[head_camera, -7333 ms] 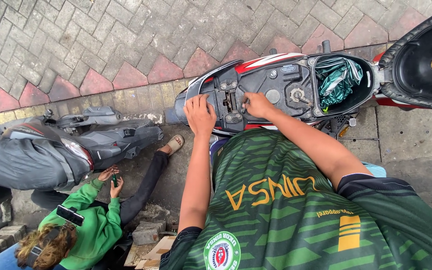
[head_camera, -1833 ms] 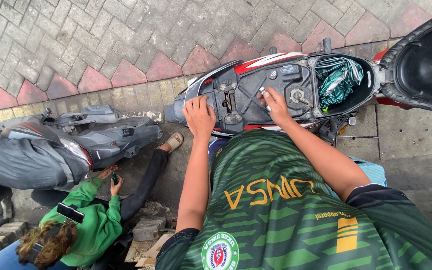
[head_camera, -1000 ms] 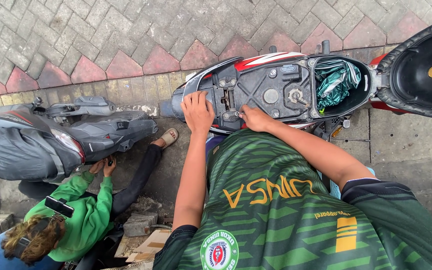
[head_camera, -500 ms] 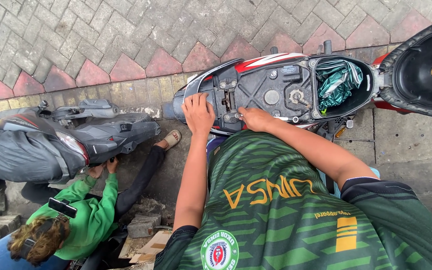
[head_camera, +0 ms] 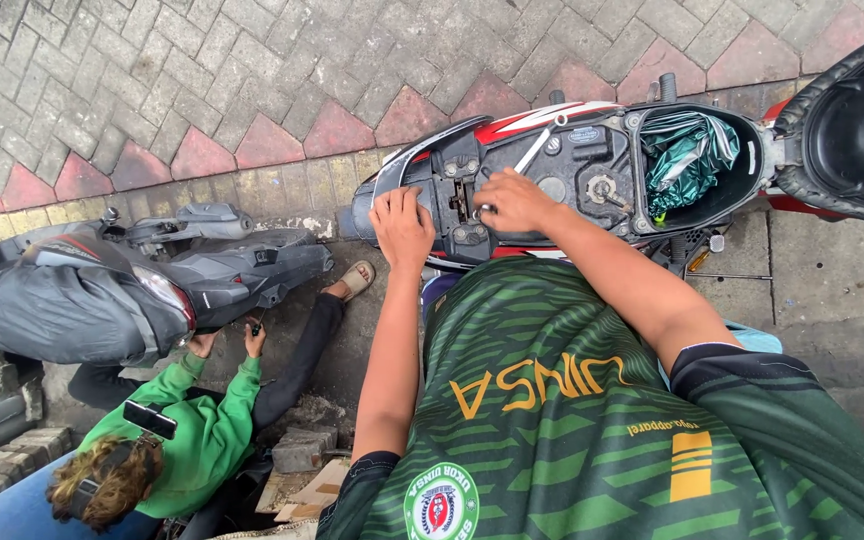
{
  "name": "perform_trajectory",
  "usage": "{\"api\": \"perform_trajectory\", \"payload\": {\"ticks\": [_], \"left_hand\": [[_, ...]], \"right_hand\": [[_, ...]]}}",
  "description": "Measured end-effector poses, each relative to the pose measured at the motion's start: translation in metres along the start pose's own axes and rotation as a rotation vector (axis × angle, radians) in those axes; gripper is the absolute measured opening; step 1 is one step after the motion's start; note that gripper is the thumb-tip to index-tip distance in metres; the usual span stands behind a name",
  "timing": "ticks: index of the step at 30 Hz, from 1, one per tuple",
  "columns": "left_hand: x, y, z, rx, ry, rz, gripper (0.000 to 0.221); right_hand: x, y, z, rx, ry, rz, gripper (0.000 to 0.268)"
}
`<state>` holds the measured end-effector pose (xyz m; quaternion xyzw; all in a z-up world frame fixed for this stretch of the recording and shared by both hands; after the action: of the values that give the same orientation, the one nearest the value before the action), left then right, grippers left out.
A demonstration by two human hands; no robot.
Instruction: Using a wrench to adjust or remove bolts on a motorcycle frame located under the seat.
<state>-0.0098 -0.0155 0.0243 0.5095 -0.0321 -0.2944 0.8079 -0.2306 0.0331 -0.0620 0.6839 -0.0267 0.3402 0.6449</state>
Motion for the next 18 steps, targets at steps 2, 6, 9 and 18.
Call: {"api": "perform_trajectory", "payload": {"ticks": [2,6,9,18], "left_hand": [[-0.001,-0.001,-0.003,0.007,0.002,0.001,0.022],[-0.001,-0.002,-0.002,0.020,-0.001,0.024,0.022],[-0.003,0.002,0.002,0.027,-0.005,0.028,0.021],[0.000,-0.002,0.000,0.030,0.012,0.011,0.022]], "right_hand": [[0.001,0.013,0.006,-0.039,-0.024,0.033,0.017],[0.027,0.033,0.011,0.095,-0.200,0.219,0.022],[0.048,0.035,0.008,0.207,-0.328,0.303,0.027],[0.061,-0.004,-0.001,0.351,-0.441,0.382,0.034]]}}
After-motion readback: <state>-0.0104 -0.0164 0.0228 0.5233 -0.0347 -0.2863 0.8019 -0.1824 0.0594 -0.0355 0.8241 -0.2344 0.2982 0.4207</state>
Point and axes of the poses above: each hand's wrist, its own z-axis towards the middle knuckle, its own y-axis out of the back of the hand, x = y × z, the point moved 2 cm from there along z, towards the middle knuckle, and after that the axes turned 4 degrees about y, right-handed, at the moved point
